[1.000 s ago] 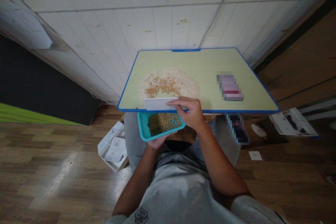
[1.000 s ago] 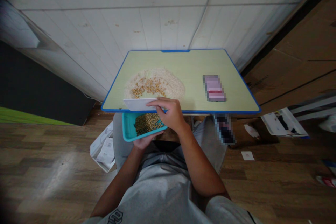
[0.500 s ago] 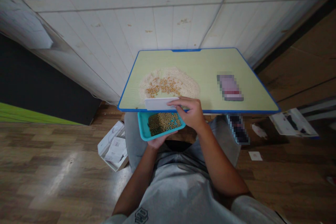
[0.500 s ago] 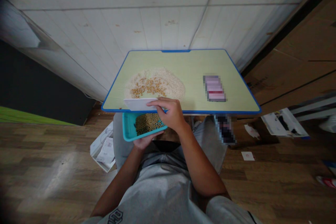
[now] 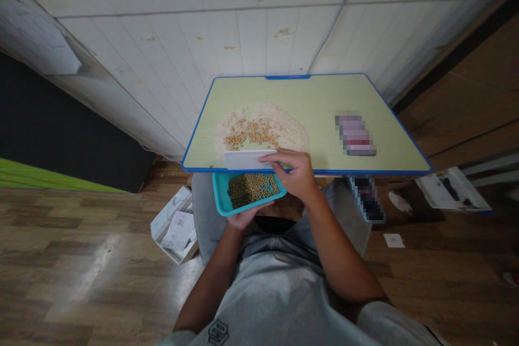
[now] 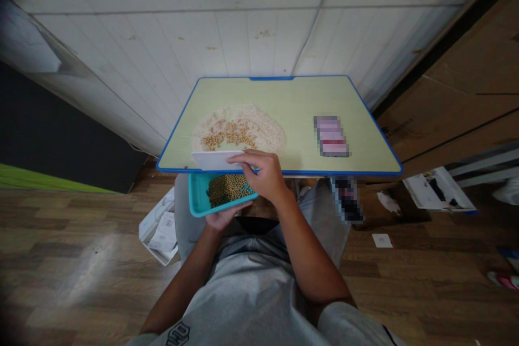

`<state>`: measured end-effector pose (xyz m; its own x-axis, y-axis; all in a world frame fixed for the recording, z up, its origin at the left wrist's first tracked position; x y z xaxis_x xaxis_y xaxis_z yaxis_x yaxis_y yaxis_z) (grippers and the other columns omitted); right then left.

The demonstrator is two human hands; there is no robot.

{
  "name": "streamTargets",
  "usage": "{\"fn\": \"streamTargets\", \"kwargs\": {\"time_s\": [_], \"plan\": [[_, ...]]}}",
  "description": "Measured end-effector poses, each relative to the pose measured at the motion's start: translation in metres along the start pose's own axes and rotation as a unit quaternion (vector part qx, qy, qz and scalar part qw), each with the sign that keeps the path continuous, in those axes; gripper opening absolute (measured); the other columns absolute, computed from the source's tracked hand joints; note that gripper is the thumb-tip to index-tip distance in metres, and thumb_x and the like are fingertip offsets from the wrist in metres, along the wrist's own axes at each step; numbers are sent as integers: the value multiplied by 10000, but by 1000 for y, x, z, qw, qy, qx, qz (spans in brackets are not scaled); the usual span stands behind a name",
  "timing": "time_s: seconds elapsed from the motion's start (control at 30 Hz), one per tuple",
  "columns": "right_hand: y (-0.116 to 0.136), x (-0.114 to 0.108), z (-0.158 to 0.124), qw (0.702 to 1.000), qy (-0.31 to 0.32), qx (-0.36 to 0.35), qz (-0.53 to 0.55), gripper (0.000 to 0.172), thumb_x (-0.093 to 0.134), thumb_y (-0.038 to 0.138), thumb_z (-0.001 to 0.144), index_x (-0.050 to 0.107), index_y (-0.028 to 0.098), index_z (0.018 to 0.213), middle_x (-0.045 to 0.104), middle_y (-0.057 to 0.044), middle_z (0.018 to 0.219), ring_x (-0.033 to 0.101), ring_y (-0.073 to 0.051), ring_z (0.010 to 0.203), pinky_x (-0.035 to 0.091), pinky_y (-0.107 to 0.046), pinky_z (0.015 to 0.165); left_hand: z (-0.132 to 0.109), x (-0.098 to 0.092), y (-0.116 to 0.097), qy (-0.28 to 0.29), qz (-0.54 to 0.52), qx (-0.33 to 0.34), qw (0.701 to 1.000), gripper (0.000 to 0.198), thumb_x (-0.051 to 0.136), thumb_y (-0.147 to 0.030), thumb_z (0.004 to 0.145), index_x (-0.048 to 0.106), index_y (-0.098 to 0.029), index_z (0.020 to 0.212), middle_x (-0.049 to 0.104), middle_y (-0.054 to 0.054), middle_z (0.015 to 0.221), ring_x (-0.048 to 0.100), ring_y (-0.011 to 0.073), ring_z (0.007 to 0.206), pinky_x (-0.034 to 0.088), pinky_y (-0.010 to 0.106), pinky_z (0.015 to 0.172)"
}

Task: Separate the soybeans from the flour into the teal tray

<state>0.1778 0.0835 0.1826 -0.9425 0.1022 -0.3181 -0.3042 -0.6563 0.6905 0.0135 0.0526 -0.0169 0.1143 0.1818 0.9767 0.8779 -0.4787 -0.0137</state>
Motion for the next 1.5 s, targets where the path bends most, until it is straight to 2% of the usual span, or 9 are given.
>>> {"fn": "streamTargets", "kwargs": {"time_s": [0.33,0.6,0.87,1.07,1.27,1.5], "plan": [[-2,0,-1,1000,2,9,-11,305,596,110,939,850,272,984,847,-11,915,770,-153,803,631,-314,789,0,-7,-8,-32,0,43,999,710,374,-607,1066,245,-347,1714,212,120,1794,119,476,1643,75,921,1162],[2,-2,-1,1000,-3,0,-3,320,595,83,928,852,259,997,854,-24,937,780,-164,816,634,-316,799,3,-9,-15,-34,10,68,997,697,367,-614,1066,331,-314,1694,278,138,1780,103,486,1645,124,930,1147],[2,-3,-1,1000,-3,1,-6,316,591,87,929,853,252,993,857,-28,941,779,-162,806,628,-308,780,-1,-5,-18,-79,22,94,992,665,375,-578,1071,361,-319,1683,259,120,1789,98,482,1644,154,909,1163],[3,-2,0,1000,-3,-2,-2,327,578,82,928,850,253,989,857,-18,933,778,-156,807,623,-302,760,1,-6,-19,-69,21,96,993,687,389,-589,1065,329,-321,1695,242,127,1790,113,495,1637,190,914,1148],[4,-3,-1,1000,-12,2,-4,321,590,82,923,856,254,975,843,-16,878,765,-150,766,604,-291,719,2,-6,-17,-25,13,71,997,688,316,-591,1089,303,-289,1707,258,136,1789,87,473,1653,106,899,1182],[5,-2,-1,1000,-13,15,1,327,599,92,913,868,269,970,837,-14,859,766,-162,748,602,-307,692,-1,-10,-15,-42,3,67,997,702,295,-600,1083,257,-309,1720,175,110,1815,101,461,1661,135,875,1216]]}}
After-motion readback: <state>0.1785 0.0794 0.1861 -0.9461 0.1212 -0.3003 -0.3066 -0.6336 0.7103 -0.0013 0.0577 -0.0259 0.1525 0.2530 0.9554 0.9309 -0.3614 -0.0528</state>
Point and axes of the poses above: each hand's wrist, its own z-axis towards the middle knuckle, its own x-axis out of the palm, y = z × x, the point moved 6 cm from there along z, towards the middle knuckle
